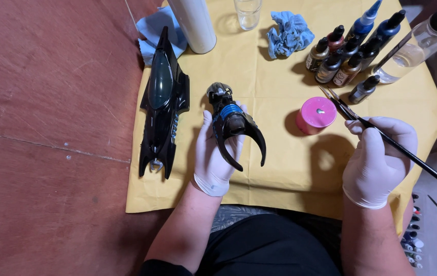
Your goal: Applying paint to the fine details of a plastic model using a small paintbrush.
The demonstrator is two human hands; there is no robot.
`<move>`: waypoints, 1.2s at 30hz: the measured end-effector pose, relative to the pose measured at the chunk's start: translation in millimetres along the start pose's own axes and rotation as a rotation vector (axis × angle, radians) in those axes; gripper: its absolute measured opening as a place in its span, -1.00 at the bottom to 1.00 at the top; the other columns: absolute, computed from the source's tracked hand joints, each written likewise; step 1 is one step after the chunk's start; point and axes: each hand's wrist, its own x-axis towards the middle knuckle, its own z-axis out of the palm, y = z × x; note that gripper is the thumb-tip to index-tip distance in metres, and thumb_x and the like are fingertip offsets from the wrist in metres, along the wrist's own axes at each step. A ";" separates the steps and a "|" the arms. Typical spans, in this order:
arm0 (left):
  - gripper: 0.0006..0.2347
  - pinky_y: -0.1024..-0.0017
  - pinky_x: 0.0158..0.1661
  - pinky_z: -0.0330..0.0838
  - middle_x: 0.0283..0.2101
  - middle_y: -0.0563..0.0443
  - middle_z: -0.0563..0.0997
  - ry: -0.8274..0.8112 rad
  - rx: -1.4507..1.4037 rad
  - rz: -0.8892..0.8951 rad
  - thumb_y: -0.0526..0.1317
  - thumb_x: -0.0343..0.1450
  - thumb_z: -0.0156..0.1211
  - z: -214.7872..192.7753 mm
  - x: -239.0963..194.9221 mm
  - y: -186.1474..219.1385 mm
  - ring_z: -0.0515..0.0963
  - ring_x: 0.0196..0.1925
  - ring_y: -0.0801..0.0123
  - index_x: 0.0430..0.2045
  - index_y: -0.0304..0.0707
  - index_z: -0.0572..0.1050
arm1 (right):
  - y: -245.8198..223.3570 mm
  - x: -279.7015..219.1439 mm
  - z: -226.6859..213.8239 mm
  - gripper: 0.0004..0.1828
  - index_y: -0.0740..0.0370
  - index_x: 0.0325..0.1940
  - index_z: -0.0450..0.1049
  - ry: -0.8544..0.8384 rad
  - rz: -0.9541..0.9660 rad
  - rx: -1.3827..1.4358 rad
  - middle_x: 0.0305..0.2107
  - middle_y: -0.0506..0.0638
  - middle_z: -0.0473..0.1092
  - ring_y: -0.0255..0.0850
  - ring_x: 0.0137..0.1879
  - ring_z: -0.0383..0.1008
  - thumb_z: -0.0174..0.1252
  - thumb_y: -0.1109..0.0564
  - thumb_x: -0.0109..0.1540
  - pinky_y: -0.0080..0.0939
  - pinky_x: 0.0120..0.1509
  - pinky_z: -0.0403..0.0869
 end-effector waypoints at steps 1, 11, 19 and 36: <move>-0.49 -0.06 0.25 0.47 0.25 -0.52 0.41 0.001 -0.001 0.000 -0.03 0.56 0.16 -1.0 -0.1 1.0 0.36 0.39 -0.16 0.27 -0.52 0.30 | -0.2 0.1 0.1 -0.84 0.31 -0.02 0.34 0.001 0.001 -0.001 -0.34 0.20 0.37 -0.09 -0.16 0.53 0.00 0.43 0.35 -0.06 0.24 0.68; -0.58 0.04 0.26 0.49 0.19 -0.39 0.52 -0.054 0.242 0.157 -0.03 0.60 0.04 1.3 1.6 -7.4 0.48 0.30 -0.09 0.18 -0.47 0.43 | 0.5 0.4 -1.3 -0.84 0.32 -0.02 0.35 -0.007 0.011 0.004 -0.33 0.21 0.37 -0.09 -0.16 0.53 0.00 0.43 0.35 -0.07 0.23 0.67; -0.59 0.05 0.23 0.52 0.15 -0.37 0.56 -0.054 0.338 0.195 -0.01 0.60 0.05 7.3 1.4 -13.6 0.55 0.23 -0.08 0.13 -0.46 0.46 | -0.8 0.3 0.2 -0.85 0.35 -0.03 0.34 -0.013 -0.009 -0.016 -0.33 0.23 0.37 -0.06 -0.15 0.54 0.00 0.43 0.35 -0.08 0.22 0.66; -0.59 0.14 0.42 0.31 0.18 -0.30 0.55 -0.130 0.282 0.250 -0.04 0.60 0.06 7.5 13.9 -23.4 0.50 0.30 0.02 0.18 -0.45 0.43 | -4.9 -0.5 0.2 -0.83 0.37 -0.04 0.35 -0.027 -0.020 -0.108 -0.31 0.27 0.42 -0.04 -0.11 0.58 -0.02 0.47 0.33 -0.15 0.19 0.63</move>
